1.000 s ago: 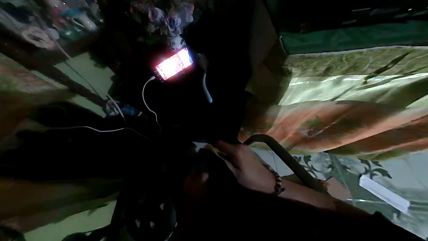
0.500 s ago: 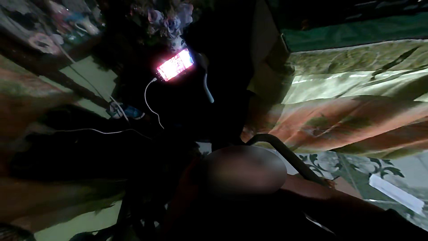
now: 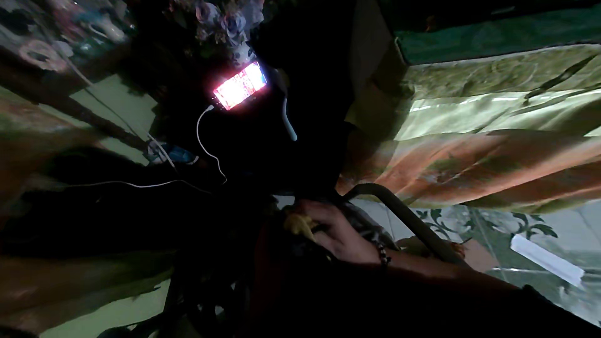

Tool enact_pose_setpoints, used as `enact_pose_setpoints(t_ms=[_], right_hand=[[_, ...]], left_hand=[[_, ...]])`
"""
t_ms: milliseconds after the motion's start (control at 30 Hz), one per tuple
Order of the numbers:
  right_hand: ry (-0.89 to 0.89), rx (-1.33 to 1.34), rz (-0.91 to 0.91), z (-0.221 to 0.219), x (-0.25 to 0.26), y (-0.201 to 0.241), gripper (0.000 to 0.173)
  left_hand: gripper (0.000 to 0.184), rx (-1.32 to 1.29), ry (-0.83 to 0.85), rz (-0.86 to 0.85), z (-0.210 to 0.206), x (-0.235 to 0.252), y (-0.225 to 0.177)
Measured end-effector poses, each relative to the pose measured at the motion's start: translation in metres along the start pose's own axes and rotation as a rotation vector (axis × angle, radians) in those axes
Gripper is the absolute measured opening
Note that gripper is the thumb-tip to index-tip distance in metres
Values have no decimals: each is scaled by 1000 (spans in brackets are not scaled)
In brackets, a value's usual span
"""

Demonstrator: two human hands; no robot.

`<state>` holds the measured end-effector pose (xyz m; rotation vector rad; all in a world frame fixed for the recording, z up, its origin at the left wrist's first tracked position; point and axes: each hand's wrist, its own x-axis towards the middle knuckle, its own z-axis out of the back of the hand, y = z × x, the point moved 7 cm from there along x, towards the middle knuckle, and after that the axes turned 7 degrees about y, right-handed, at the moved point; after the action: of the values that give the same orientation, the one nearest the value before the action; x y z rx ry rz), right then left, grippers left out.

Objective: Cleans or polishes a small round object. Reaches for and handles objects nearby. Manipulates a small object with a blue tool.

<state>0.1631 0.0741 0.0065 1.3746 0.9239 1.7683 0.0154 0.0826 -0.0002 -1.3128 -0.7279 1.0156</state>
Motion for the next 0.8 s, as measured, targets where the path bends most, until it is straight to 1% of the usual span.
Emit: enact_pose_setpoints(t_ms=[33,67,100,133,167,200,233,267,300,333,367,400,433,467,500,533,600,633,667,700,800], right_hand=[[-20,119,-97,2,1,-1,26],[-56,267,-221,5,0,-2,27],[-93,397,-338,10,0,-1,28],[-107,474,-382,17,0,0,28],[-94,491,-352,25,5,0,28],[-58,400,-291,35,11,-1,27],[-19,218,-247,46,17,-4,24],[41,-28,-243,57,22,-7,21],[117,-287,-279,66,26,-9,17],[215,-463,-360,72,29,-14,16],[313,-557,-451,77,31,-19,21],[402,-569,-543,80,30,-24,26],[452,-510,-597,82,29,-25,30],[462,-379,-635,84,28,-24,31],[431,-221,-679,87,27,-21,29],[355,-81,-716,92,24,-19,26],[110,134,-765,109,20,-17,20],[-9,178,-757,118,19,-19,22],[-90,162,-750,127,18,-20,26],[-107,112,-736,134,18,-20,28],[25,-103,-708,137,18,-21,30]], left_hand=[[60,1,-20,-6,0,-1,-2],[61,-3,-32,-38,1,-2,-4],[52,-3,-45,-89,1,-1,-6],[42,1,-42,-149,1,-1,-8],[38,-5,-28,-212,1,0,-10],[36,-17,-15,-272,3,0,-10],[36,-21,-10,-321,5,1,-10],[36,-16,-21,-345,8,1,-9],[37,-2,-44,-343,13,1,-7],[37,22,-73,-320,17,0,-5],[37,44,-100,-284,21,-1,-4],[36,59,-122,-243,25,-1,-3],[35,68,-138,-208,28,-2,-2],[35,68,-149,-189,31,-2,-1],[34,72,-155,-177,34,-3,1],[34,101,-161,-171,38,-3,4],[33,142,-184,-170,47,-3,9],[32,150,-190,-173,53,-3,11],[31,161,-203,-164,59,-3,12],[32,186,-225,-139,64,-4,14],[29,180,-289,-49,76,-7,17]])
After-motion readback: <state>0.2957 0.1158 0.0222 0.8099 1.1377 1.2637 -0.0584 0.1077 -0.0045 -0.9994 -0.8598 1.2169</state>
